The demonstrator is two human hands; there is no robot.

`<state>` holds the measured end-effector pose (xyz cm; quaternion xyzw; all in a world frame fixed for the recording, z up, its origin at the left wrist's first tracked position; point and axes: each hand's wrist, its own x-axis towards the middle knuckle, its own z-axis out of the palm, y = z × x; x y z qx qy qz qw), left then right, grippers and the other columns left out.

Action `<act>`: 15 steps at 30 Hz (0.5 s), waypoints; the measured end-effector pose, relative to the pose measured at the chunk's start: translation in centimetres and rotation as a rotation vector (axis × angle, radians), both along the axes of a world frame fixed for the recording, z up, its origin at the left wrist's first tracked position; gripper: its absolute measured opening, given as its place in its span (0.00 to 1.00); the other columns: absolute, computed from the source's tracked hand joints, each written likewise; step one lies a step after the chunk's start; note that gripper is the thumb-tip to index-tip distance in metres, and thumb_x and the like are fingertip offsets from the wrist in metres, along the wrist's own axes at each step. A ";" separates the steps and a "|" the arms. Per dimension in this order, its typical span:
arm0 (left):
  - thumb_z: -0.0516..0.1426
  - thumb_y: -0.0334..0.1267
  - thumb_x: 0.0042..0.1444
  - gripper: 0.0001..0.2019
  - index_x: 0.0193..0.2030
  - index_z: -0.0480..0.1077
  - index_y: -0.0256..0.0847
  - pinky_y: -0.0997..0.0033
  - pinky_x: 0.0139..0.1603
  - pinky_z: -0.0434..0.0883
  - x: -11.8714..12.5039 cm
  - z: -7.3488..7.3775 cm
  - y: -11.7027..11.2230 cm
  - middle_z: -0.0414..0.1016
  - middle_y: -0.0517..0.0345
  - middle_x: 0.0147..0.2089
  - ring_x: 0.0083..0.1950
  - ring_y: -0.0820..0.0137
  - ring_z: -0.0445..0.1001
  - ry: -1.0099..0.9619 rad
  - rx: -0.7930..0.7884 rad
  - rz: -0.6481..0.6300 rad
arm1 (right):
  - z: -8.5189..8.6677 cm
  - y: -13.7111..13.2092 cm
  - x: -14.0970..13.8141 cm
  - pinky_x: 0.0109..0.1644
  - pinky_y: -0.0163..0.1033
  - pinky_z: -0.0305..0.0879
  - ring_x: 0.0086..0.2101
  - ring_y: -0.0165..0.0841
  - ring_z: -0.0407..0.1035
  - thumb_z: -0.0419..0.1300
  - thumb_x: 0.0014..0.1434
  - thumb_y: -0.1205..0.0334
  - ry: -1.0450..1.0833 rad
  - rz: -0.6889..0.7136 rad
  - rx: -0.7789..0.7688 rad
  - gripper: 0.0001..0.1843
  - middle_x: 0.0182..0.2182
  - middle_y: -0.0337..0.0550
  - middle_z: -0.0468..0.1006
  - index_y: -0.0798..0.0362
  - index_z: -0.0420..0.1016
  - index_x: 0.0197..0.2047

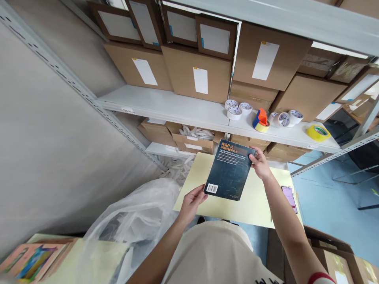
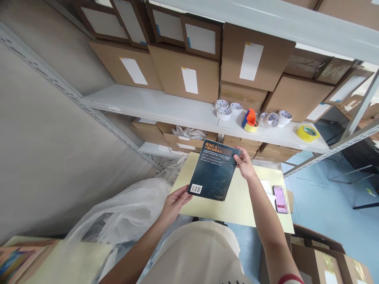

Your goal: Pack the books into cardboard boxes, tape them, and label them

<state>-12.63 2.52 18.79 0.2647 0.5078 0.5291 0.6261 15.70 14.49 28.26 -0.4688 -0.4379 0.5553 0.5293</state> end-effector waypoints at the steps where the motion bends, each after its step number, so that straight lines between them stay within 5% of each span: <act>1: 0.72 0.55 0.34 0.32 0.45 0.79 0.37 0.53 0.56 0.75 0.0 -0.1 0.0 0.82 0.48 0.47 0.47 0.60 0.80 -0.008 -0.008 0.008 | -0.1 0.0 0.0 0.29 0.34 0.69 0.30 0.30 0.70 0.72 0.45 0.45 -0.001 0.000 -0.003 0.32 0.34 0.36 0.77 0.42 0.70 0.52; 9: 0.75 0.45 0.31 0.25 0.37 0.80 0.36 0.68 0.40 0.76 -0.2 -0.3 0.2 0.82 0.53 0.35 0.32 0.72 0.77 -0.254 -0.121 0.053 | 0.4 -0.5 0.6 0.37 0.40 0.72 0.34 0.33 0.72 0.66 0.51 0.49 0.025 0.164 0.067 0.29 0.40 0.38 0.78 0.40 0.71 0.58; 15: 0.70 0.35 0.41 0.11 0.32 0.78 0.36 0.73 0.34 0.73 0.0 -0.7 -0.4 0.79 0.55 0.29 0.29 0.72 0.75 -0.379 -0.264 -0.187 | 2.7 0.3 0.5 0.56 0.47 0.65 0.51 0.40 0.68 0.70 0.51 0.46 -0.265 0.170 0.433 0.19 0.47 0.44 0.75 0.45 0.78 0.44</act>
